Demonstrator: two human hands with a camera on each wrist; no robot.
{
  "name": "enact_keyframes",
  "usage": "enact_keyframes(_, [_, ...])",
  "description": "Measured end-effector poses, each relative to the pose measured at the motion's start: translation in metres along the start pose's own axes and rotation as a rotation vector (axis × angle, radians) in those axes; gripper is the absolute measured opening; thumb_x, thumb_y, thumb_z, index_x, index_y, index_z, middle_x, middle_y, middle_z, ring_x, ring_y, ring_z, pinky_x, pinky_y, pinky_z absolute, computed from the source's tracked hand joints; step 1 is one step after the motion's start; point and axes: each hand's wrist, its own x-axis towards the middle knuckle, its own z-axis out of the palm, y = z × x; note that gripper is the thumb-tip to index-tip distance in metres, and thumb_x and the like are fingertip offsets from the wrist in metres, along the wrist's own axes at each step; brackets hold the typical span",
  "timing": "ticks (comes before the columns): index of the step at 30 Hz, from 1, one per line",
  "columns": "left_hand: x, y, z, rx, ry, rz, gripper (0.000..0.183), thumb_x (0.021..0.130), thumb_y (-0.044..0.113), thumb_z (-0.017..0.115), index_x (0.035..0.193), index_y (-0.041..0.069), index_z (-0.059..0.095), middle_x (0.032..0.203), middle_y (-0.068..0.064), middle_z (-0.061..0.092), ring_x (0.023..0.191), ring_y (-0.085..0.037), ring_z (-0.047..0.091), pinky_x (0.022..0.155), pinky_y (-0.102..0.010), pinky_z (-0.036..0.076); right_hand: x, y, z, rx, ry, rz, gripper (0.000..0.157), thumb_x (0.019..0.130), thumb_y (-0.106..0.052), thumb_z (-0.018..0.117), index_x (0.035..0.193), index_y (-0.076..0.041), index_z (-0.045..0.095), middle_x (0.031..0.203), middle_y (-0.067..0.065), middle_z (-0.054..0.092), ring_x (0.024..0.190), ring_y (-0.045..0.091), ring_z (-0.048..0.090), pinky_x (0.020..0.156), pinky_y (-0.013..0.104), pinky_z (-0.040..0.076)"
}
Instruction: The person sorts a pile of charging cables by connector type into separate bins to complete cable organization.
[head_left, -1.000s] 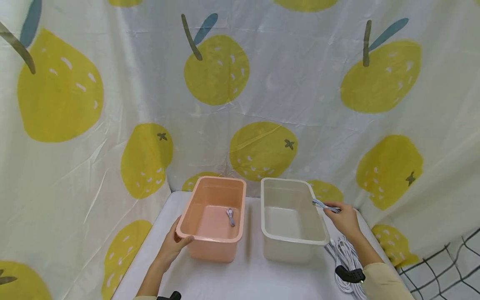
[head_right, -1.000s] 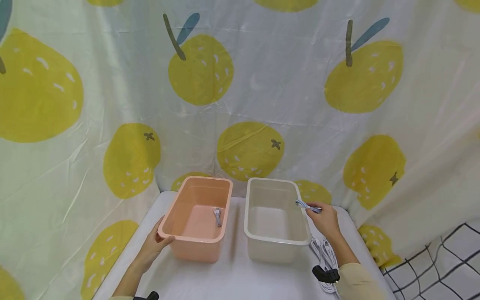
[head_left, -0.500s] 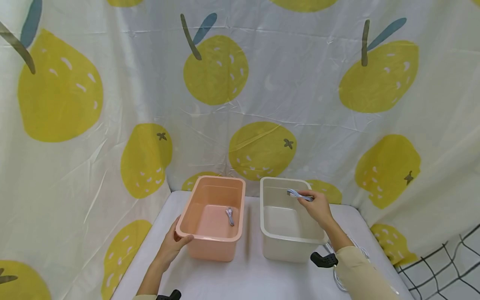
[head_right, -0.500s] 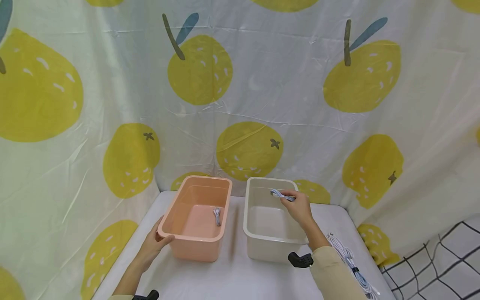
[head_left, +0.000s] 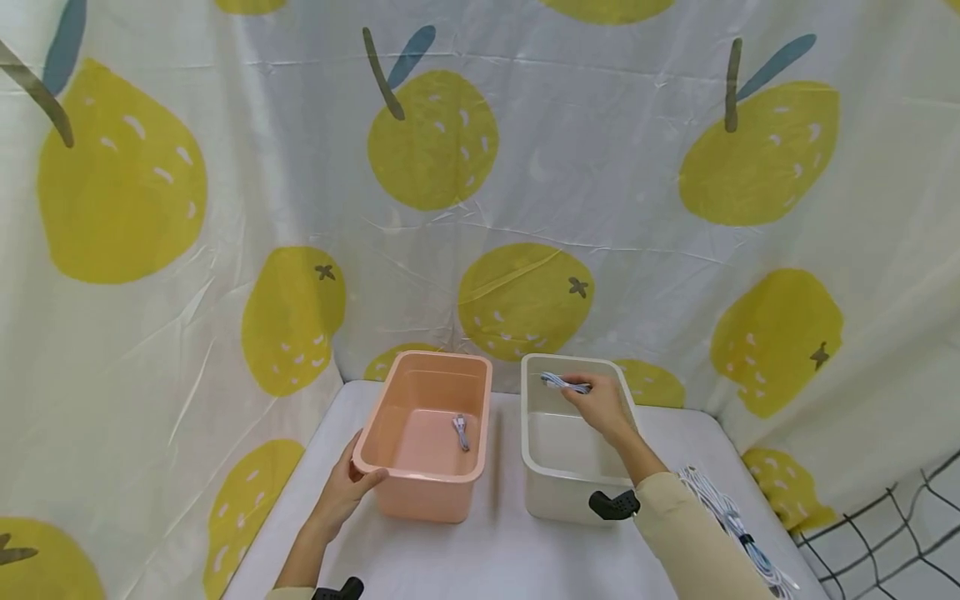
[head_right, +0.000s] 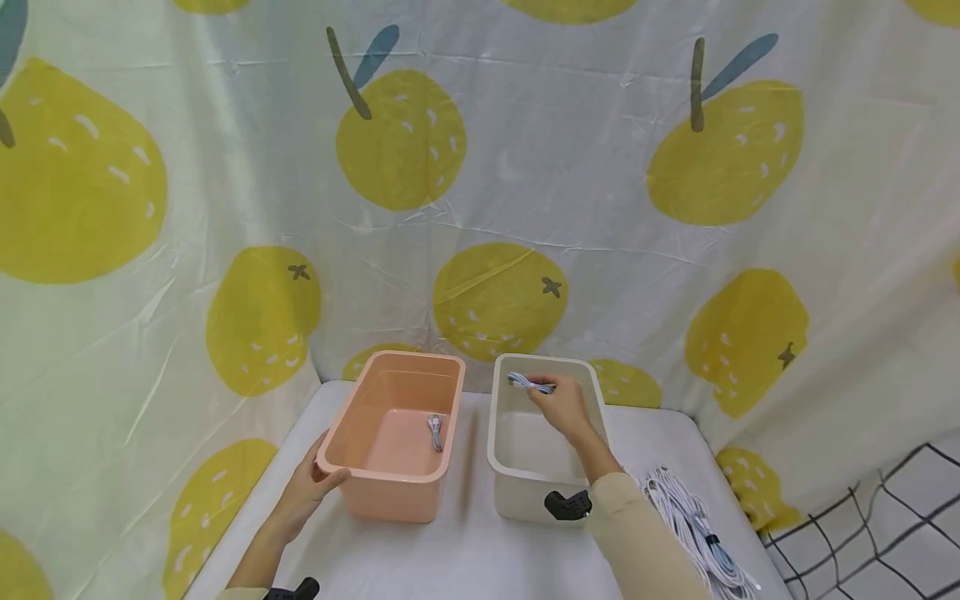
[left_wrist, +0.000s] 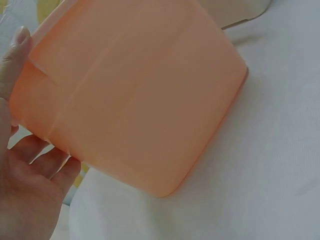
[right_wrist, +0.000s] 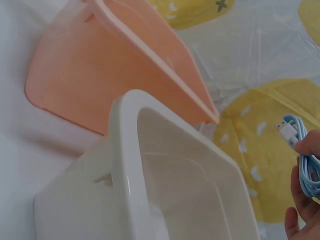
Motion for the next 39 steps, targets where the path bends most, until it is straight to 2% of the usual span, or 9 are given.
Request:
enact_keyframes(5, [0.001, 0.001, 0.0, 0.002, 0.003, -0.006, 0.091, 0.095, 0.019, 0.078, 0.165, 0.011, 0.022, 0.162, -0.022, 0.035, 0.138, -0.039, 0.047, 0.099, -0.027, 0.047, 0.007, -0.012, 0.017, 0.046, -0.015, -0.01, 0.022, 0.091, -0.004, 0.075, 0.112, 0.002, 0.077, 0.103, 0.016, 0.074, 0.08, 0.019, 0.061, 0.065, 0.027, 0.048])
enact_keyframes(14, [0.006, 0.0, 0.001, -0.021, -0.013, 0.023, 0.089, 0.095, 0.017, 0.078, 0.165, 0.01, 0.022, 0.161, -0.023, 0.035, 0.137, -0.043, 0.046, 0.097, -0.023, 0.048, 0.023, -0.027, 0.046, 0.065, -0.052, 0.032, 0.024, 0.093, -0.009, 0.075, 0.115, 0.0, 0.077, 0.104, 0.015, 0.073, 0.083, 0.022, 0.062, 0.064, 0.029, 0.048])
enact_keyframes(21, [0.009, 0.0, 0.001, -0.012, -0.007, 0.042, 0.089, 0.095, 0.02, 0.078, 0.165, 0.012, 0.023, 0.161, -0.021, 0.036, 0.136, -0.041, 0.047, 0.098, -0.026, 0.048, 0.036, -0.038, 0.072, 0.1, -0.074, -0.016, 0.02, 0.093, -0.007, 0.074, 0.112, -0.001, 0.078, 0.103, 0.014, 0.072, 0.077, 0.021, 0.059, 0.062, 0.029, 0.048])
enact_keyframes(29, [0.006, -0.002, 0.004, -0.035, -0.008, 0.035, 0.089, 0.095, 0.014, 0.077, 0.165, 0.011, 0.022, 0.16, -0.023, 0.036, 0.134, -0.041, 0.049, 0.095, -0.022, 0.049, 0.046, -0.055, 0.099, 0.101, -0.123, 0.022, 0.023, 0.095, -0.009, 0.073, 0.117, -0.003, 0.077, 0.114, 0.015, 0.071, 0.088, 0.022, 0.064, 0.067, 0.031, 0.05])
enact_keyframes(33, [0.004, -0.003, 0.003, -0.046, -0.005, 0.028, 0.088, 0.095, 0.011, 0.077, 0.165, 0.011, 0.023, 0.161, -0.022, 0.035, 0.136, -0.04, 0.048, 0.095, -0.021, 0.048, 0.054, -0.063, 0.113, 0.146, -0.135, 0.036, 0.023, 0.095, -0.008, 0.073, 0.117, -0.003, 0.077, 0.115, 0.016, 0.071, 0.089, 0.023, 0.065, 0.068, 0.031, 0.051])
enact_keyframes(36, [0.003, -0.003, 0.002, -0.05, 0.002, 0.018, 0.088, 0.094, 0.011, 0.077, 0.165, 0.01, 0.024, 0.16, -0.022, 0.036, 0.136, -0.039, 0.048, 0.094, -0.02, 0.048, 0.059, -0.066, 0.124, 0.187, -0.15, 0.033, 0.027, 0.096, -0.009, 0.072, 0.122, -0.003, 0.075, 0.119, 0.017, 0.07, 0.099, 0.029, 0.067, 0.077, 0.037, 0.055])
enact_keyframes(39, [0.002, -0.005, 0.001, -0.051, 0.0, 0.022, 0.089, 0.094, 0.013, 0.078, 0.164, 0.009, 0.023, 0.159, -0.024, 0.038, 0.134, -0.04, 0.049, 0.093, -0.02, 0.049, 0.062, -0.065, 0.133, 0.188, -0.2, 0.024, 0.041, 0.099, -0.017, 0.072, 0.138, -0.006, 0.066, 0.135, 0.016, 0.063, 0.126, 0.039, 0.057, 0.098, 0.049, 0.051])
